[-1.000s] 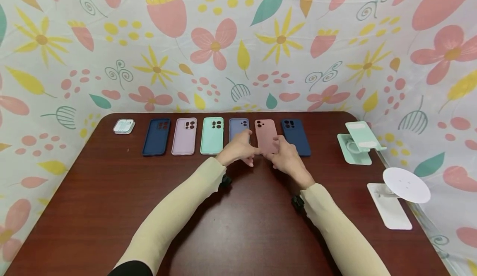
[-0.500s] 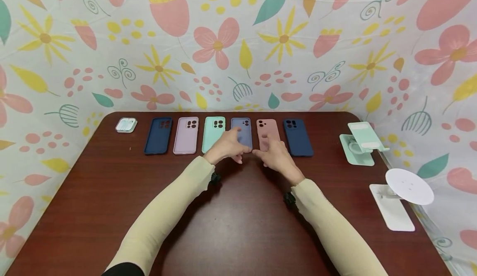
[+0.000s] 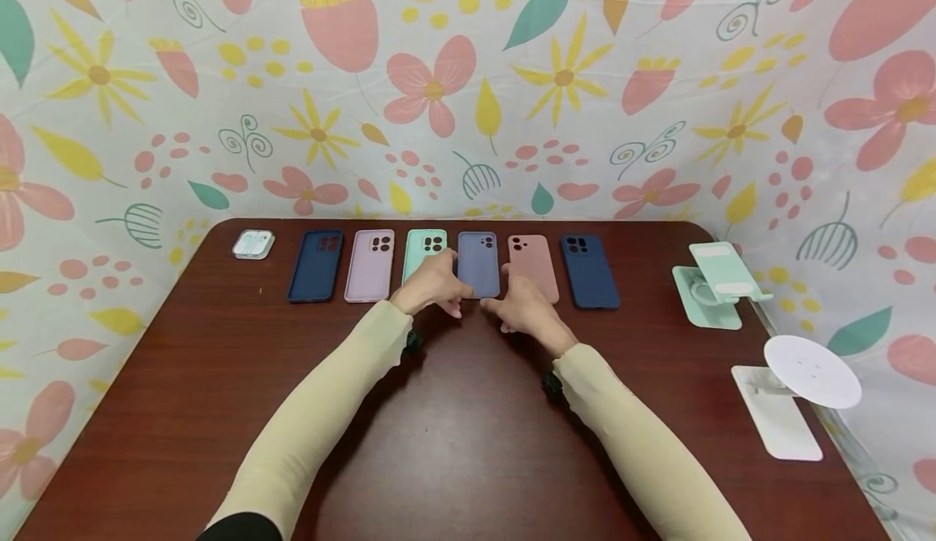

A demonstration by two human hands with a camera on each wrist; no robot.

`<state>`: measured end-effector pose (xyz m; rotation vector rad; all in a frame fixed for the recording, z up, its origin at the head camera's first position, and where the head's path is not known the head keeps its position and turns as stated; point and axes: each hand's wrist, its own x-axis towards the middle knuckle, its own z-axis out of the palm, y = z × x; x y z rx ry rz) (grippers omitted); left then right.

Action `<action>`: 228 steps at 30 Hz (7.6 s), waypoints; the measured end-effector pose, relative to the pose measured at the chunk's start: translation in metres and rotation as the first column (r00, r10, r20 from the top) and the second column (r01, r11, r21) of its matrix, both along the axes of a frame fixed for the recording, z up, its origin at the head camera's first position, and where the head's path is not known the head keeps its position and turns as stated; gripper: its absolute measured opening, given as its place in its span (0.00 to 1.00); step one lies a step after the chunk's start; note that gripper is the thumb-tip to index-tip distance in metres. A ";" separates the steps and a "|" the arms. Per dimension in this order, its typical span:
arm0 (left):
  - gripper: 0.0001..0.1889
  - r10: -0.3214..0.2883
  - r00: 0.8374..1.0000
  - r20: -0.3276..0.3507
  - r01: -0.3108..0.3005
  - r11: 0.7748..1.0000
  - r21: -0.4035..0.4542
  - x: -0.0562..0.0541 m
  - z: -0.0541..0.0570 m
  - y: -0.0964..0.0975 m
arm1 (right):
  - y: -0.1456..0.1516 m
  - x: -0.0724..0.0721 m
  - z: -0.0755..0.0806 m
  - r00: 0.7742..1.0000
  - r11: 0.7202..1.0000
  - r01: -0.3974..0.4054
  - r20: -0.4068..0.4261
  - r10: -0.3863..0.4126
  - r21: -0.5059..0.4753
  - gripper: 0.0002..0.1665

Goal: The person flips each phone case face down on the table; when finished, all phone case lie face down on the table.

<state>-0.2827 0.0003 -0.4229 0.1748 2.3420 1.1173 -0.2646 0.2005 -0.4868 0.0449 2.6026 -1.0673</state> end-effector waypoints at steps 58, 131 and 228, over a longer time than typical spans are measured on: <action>0.26 -0.009 0.999 -0.041 0.009 1.000 0.001 0.004 -0.010 0.012 | -0.005 -0.010 -0.008 1.000 0.997 0.004 -0.016 -0.005 -0.071 0.56; 0.26 0.076 0.995 -0.061 -0.058 0.965 0.256 0.002 0.012 -0.010 | -0.016 -0.019 -0.021 0.997 0.993 -0.049 -0.060 0.043 -0.107 0.48; 0.37 0.028 0.992 -0.121 -0.029 0.999 -0.013 0.013 -0.003 -0.010 | -0.024 0.007 -0.001 0.994 0.994 0.035 -0.102 -0.046 -0.108 0.53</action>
